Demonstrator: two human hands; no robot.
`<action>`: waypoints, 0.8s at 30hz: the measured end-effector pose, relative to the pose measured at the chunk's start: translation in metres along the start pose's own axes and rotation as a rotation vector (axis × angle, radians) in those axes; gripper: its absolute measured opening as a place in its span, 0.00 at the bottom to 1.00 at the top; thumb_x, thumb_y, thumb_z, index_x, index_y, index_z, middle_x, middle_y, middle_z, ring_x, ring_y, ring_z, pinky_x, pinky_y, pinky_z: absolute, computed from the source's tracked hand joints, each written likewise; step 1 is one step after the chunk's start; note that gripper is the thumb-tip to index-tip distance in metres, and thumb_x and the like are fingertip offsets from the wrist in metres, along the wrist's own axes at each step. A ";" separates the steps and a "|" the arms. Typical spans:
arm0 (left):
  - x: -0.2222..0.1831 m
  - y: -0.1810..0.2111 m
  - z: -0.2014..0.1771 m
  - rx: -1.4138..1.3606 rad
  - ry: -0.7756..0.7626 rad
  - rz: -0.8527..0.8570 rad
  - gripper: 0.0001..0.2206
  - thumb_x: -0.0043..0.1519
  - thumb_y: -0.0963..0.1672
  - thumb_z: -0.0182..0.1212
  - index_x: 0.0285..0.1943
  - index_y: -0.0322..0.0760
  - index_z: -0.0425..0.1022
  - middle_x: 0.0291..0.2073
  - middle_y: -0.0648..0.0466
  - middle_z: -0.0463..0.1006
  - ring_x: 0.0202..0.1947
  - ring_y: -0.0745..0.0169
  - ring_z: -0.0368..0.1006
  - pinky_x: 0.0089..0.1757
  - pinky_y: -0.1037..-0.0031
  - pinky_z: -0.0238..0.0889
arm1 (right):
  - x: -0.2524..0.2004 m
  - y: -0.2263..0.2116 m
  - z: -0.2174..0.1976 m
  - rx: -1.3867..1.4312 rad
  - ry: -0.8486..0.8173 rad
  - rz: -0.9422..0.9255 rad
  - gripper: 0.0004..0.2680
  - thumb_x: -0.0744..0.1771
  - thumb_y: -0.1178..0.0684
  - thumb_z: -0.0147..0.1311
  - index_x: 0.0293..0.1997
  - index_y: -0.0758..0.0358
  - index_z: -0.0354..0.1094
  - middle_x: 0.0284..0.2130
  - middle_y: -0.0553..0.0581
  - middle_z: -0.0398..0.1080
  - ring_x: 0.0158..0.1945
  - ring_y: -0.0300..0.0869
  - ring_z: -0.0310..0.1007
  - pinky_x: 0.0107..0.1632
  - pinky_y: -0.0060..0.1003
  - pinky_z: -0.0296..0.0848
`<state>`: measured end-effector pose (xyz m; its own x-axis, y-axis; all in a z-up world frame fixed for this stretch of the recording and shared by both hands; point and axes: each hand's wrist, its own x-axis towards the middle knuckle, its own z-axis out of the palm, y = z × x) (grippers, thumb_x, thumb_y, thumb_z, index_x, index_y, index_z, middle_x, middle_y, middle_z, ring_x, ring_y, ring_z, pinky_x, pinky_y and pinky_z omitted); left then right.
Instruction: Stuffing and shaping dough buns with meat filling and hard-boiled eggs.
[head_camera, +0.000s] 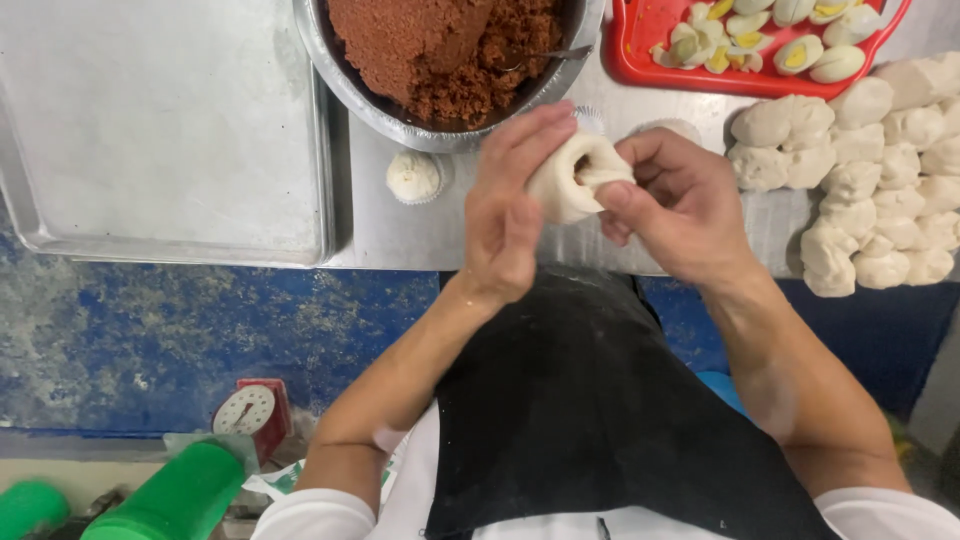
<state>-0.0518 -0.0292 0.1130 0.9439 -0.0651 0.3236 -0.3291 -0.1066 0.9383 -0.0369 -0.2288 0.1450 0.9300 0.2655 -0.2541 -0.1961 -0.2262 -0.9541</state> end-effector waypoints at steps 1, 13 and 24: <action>0.002 0.001 0.006 -0.083 0.054 0.038 0.25 0.77 0.56 0.37 0.67 0.36 0.69 0.66 0.49 0.69 0.66 0.60 0.66 0.65 0.69 0.63 | 0.001 -0.011 0.002 0.171 -0.054 -0.031 0.10 0.70 0.53 0.60 0.51 0.69 0.69 0.33 0.52 0.73 0.31 0.33 0.72 0.33 0.28 0.70; 0.009 -0.004 0.009 -0.292 -0.019 -0.038 0.27 0.76 0.59 0.41 0.54 0.36 0.77 0.48 0.52 0.76 0.50 0.65 0.74 0.50 0.74 0.71 | -0.009 -0.037 -0.002 -0.289 -0.004 -0.292 0.09 0.68 0.59 0.61 0.52 0.67 0.66 0.36 0.52 0.76 0.37 0.34 0.78 0.38 0.28 0.78; 0.010 -0.015 0.009 -0.365 -0.109 -0.183 0.26 0.77 0.57 0.40 0.50 0.34 0.78 0.44 0.52 0.78 0.44 0.66 0.73 0.46 0.74 0.69 | -0.007 -0.029 -0.003 -0.617 -0.030 -0.381 0.08 0.67 0.61 0.62 0.48 0.67 0.67 0.32 0.57 0.75 0.35 0.40 0.78 0.36 0.32 0.77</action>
<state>-0.0380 -0.0375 0.1013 0.9711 -0.1842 0.1515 -0.1069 0.2315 0.9669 -0.0366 -0.2271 0.1744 0.8879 0.4553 0.0654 0.3595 -0.5981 -0.7162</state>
